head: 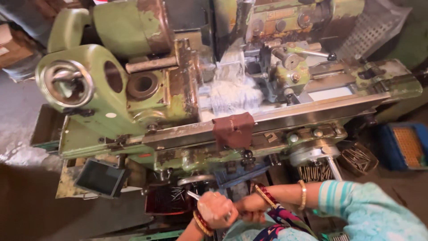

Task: The person repeatedly picks up small metal rods from a green crate, inserts them into a metal turning machine, operates the machine to shape the rods, and then removes the finished pieces. The process is repeated multiple times throughout the clip.

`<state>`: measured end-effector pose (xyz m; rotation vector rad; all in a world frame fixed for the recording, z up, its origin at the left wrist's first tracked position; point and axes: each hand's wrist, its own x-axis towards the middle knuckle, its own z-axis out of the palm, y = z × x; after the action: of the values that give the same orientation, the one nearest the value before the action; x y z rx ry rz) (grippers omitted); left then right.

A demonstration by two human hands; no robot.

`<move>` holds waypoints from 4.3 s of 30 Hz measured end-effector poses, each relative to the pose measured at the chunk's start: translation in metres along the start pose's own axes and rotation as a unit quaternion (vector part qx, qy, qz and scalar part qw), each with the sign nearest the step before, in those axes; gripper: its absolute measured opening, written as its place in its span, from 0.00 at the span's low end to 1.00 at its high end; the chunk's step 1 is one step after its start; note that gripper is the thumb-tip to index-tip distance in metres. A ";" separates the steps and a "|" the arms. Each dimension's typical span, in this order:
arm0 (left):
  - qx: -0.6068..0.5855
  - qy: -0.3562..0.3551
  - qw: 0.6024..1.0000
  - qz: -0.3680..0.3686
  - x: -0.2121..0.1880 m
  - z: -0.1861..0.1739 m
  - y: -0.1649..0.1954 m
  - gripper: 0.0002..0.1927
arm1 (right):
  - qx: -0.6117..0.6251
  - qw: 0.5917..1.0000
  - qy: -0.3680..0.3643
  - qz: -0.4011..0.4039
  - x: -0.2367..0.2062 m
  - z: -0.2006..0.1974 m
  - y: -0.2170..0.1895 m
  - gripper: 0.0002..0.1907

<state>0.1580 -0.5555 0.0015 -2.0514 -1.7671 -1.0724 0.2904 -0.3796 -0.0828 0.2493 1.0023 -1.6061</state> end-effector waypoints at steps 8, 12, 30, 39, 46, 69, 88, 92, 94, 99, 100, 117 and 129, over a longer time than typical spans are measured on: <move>0.079 -0.005 0.989 -0.121 0.075 0.032 -0.025 0.19 | 0.263 0.849 0.358 -0.286 -0.047 -0.061 -0.005 0.19; 0.188 -0.115 0.957 -0.191 0.137 0.030 -0.054 0.27 | 0.166 0.815 0.339 -0.439 -0.116 -0.088 0.019 0.09; -0.489 0.376 0.447 -0.648 0.408 0.274 -0.326 0.17 | -0.296 0.182 0.910 -0.225 -0.465 -0.267 -0.049 0.04; -0.435 0.429 0.510 -0.606 0.406 0.290 -0.328 0.18 | -0.287 0.278 0.890 -0.221 -0.438 -0.311 -0.028 0.07; -0.432 0.453 0.539 -0.564 0.400 0.307 -0.344 0.16 | -0.271 0.318 0.894 -0.160 -0.438 -0.318 -0.021 0.08; -0.449 0.490 0.534 -0.523 0.389 0.310 -0.348 0.17 | -0.238 0.352 0.894 -0.140 -0.435 -0.315 -0.018 0.10; -0.429 0.481 0.541 -0.540 0.390 0.306 -0.344 0.18 | -0.251 0.358 0.889 -0.134 -0.435 -0.307 -0.021 0.12; -0.412 0.470 0.557 -0.547 0.391 0.309 -0.342 0.17 | -0.289 0.398 0.866 -0.092 -0.451 -0.315 -0.022 0.14; -0.409 0.472 0.570 -0.534 0.390 0.313 -0.342 0.17 | -0.305 0.443 0.839 -0.090 -0.468 -0.319 -0.025 0.15; -0.449 0.487 0.532 -0.528 0.385 0.310 -0.358 0.17 | -0.175 0.592 0.780 -0.101 -0.487 -0.319 -0.039 0.16; -0.457 0.515 0.516 -0.510 0.384 0.307 -0.363 0.17 | -0.193 0.542 0.815 -0.074 -0.475 -0.315 -0.037 0.15; -0.448 0.508 0.477 -0.560 0.363 0.309 -0.384 0.21 | -0.296 0.414 0.858 -0.074 -0.471 -0.338 -0.026 0.17; -0.553 0.492 0.422 -0.523 0.364 0.311 -0.398 0.24 | -0.280 0.392 0.875 -0.053 -0.461 -0.330 -0.028 0.15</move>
<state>-0.0924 0.0060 -0.0933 0.5064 -1.3445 -3.3157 0.2934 0.1785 0.0244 1.6015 3.0439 -0.3006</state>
